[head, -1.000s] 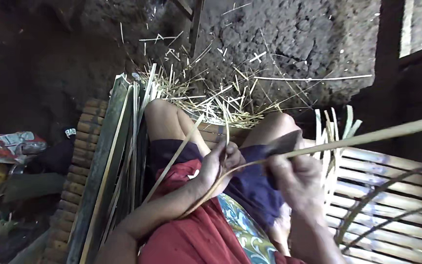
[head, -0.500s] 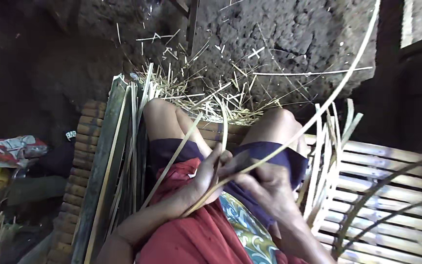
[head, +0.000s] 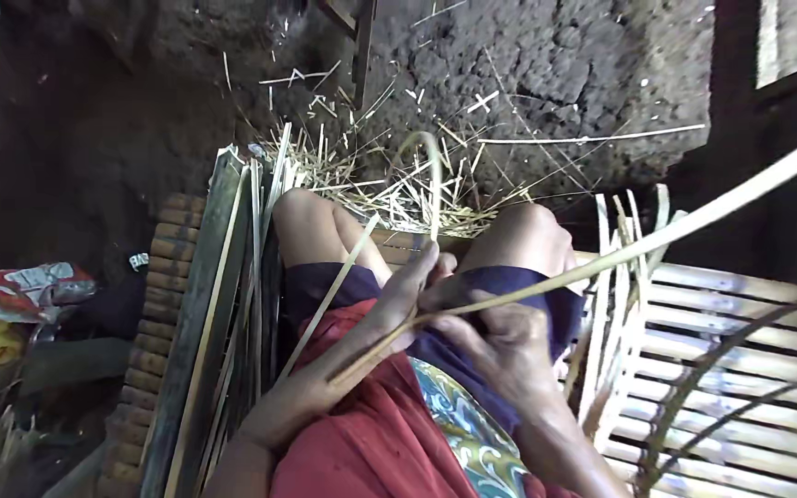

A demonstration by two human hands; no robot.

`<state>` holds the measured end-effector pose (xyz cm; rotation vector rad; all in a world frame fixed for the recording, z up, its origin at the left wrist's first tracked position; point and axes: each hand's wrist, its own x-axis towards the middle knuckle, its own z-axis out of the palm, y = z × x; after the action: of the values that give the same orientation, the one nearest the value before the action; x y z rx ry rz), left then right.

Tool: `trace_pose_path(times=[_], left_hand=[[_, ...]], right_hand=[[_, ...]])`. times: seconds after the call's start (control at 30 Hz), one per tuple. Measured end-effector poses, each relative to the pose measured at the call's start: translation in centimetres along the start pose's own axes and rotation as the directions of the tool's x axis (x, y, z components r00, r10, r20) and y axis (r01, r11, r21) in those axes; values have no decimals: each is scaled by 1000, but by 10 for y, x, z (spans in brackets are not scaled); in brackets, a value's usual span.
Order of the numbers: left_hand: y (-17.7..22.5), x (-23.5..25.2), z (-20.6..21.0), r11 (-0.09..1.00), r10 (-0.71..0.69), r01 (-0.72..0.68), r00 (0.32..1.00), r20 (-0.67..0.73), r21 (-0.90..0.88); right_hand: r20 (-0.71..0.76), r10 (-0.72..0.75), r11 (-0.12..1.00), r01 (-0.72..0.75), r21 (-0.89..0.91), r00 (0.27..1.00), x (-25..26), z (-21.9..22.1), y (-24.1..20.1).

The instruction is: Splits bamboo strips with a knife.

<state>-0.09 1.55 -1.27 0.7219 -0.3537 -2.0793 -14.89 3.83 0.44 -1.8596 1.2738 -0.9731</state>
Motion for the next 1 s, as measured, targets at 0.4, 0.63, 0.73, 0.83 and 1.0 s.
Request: trace_pose_path(times=[0.4,0.63,0.73,0.83,1.0], left_hand=[[14,22,1,995,47,-35,990,-130,91],[35,71,-13,861,500,-473,720,-482,186],[37,82,-12,803,591,-527,648,-480,279],[53,96,-19,770,631,-547,583,-512,327],[107,131,-66,612,787,-612,406,-465,501]], right_hand=[[-128,-70,964,34,-265,989,14,-24,14],[-121,-115,978,91,-189,986,1,-31,-1],[-150,-83,982,56,-180,985,-6,-47,-3],[-147,-20,983,-8,-184,989,-20,-77,-6],[-52,622,718,-595,-360,781,-102,-162,-3]])
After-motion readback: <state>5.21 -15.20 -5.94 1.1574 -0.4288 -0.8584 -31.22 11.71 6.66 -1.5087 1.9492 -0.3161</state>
